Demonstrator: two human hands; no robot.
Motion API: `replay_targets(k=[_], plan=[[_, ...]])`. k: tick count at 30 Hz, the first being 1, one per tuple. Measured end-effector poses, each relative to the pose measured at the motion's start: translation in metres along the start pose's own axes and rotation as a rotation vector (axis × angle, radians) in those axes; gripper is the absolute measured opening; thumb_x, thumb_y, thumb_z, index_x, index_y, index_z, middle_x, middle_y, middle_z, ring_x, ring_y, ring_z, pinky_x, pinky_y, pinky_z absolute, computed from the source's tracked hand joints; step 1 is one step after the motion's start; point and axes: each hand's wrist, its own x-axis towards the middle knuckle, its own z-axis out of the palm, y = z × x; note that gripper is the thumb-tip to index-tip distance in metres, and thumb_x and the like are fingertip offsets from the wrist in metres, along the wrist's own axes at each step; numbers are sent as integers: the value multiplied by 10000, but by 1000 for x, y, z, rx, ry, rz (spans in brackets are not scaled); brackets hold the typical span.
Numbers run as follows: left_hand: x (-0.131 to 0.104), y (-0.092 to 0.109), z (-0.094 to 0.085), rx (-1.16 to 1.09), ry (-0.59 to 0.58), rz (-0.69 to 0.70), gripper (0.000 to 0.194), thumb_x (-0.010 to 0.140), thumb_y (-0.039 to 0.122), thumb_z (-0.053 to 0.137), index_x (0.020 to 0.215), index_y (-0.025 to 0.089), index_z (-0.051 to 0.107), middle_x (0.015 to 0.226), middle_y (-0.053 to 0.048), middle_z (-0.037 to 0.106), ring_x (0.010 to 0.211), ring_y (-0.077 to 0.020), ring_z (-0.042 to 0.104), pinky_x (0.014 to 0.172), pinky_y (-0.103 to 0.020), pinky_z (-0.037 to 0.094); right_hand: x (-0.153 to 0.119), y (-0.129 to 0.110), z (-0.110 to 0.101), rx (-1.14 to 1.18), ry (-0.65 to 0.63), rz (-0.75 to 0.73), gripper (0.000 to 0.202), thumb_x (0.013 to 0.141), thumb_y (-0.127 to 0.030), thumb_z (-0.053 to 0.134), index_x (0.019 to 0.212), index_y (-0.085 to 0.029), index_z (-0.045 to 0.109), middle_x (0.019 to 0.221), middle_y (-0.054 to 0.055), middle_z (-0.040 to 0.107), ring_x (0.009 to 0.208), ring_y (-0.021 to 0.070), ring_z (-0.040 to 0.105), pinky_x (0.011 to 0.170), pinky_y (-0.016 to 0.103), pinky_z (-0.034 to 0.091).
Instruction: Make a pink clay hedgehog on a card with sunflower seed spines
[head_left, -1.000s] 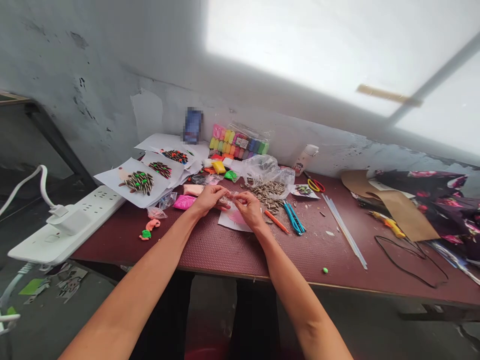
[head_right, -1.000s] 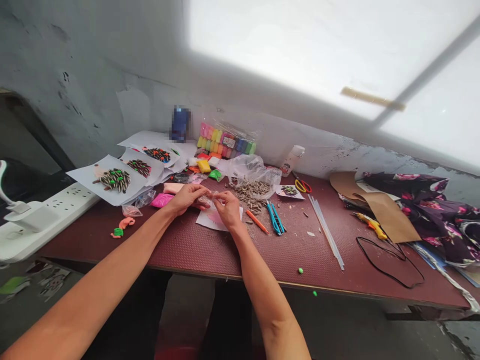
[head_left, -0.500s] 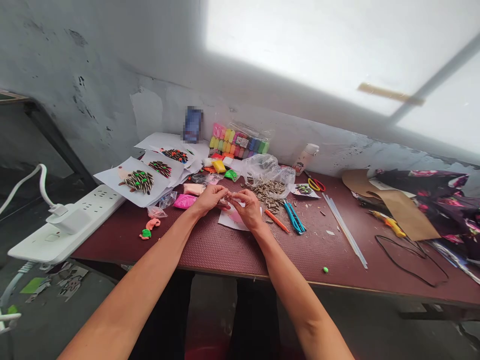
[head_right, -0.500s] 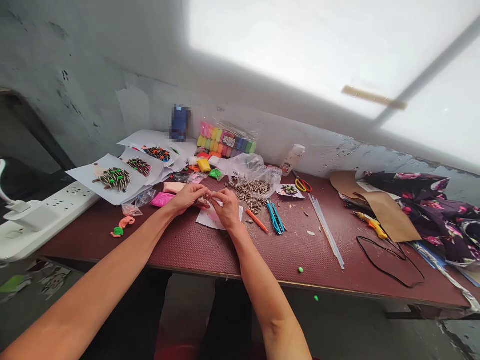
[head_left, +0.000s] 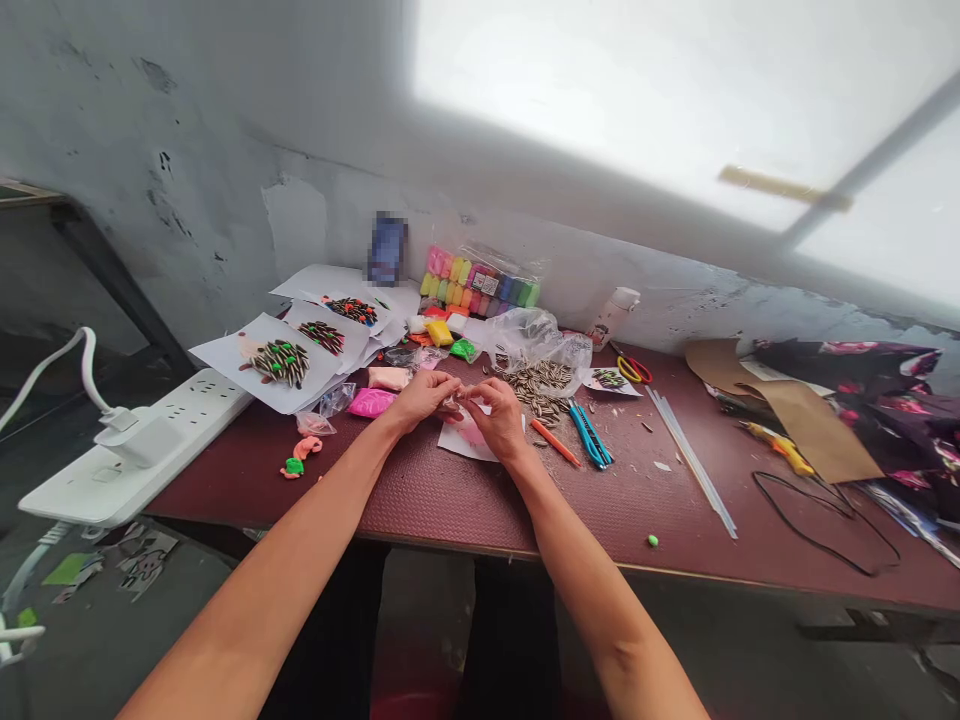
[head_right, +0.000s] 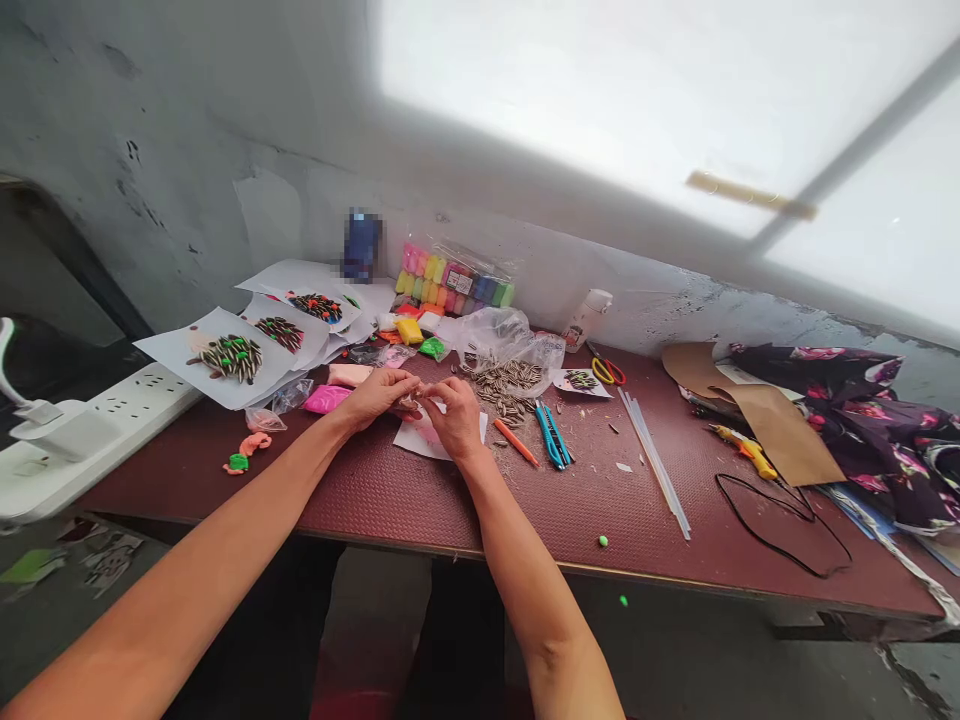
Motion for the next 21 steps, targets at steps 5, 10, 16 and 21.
replay_targets(k=[5,10,16,21], plan=[[0,1,-1,30,-38,3,297,875,396,701,810,122,605,665,-5,673,539,-156,699,467,-218,551,-1,3,3,21,12,-17,132,919,-276,682,995,-272,790,862,31,644,823,172,583,777,303,457],[0,-3,-1,90,-44,-18,287,931,393,614,816,130,621,614,-13,671,523,-176,696,445,-225,532,-1,1,3,-68,-45,-76,120,931,-286,667,919,-268,785,835,30,634,816,174,566,773,303,443],[4,-8,-1,93,-59,5,271,911,371,642,1027,130,684,695,-27,721,543,-164,694,484,-244,559,-1,-3,4,-216,-74,-146,151,954,-305,634,886,-252,758,828,45,630,793,188,528,757,309,425],[6,-8,-3,34,-114,24,289,876,355,708,1031,117,652,730,-35,719,571,-161,697,533,-264,582,-1,-3,3,-220,-27,-100,138,946,-262,628,860,-233,732,834,43,636,811,192,539,775,313,426]])
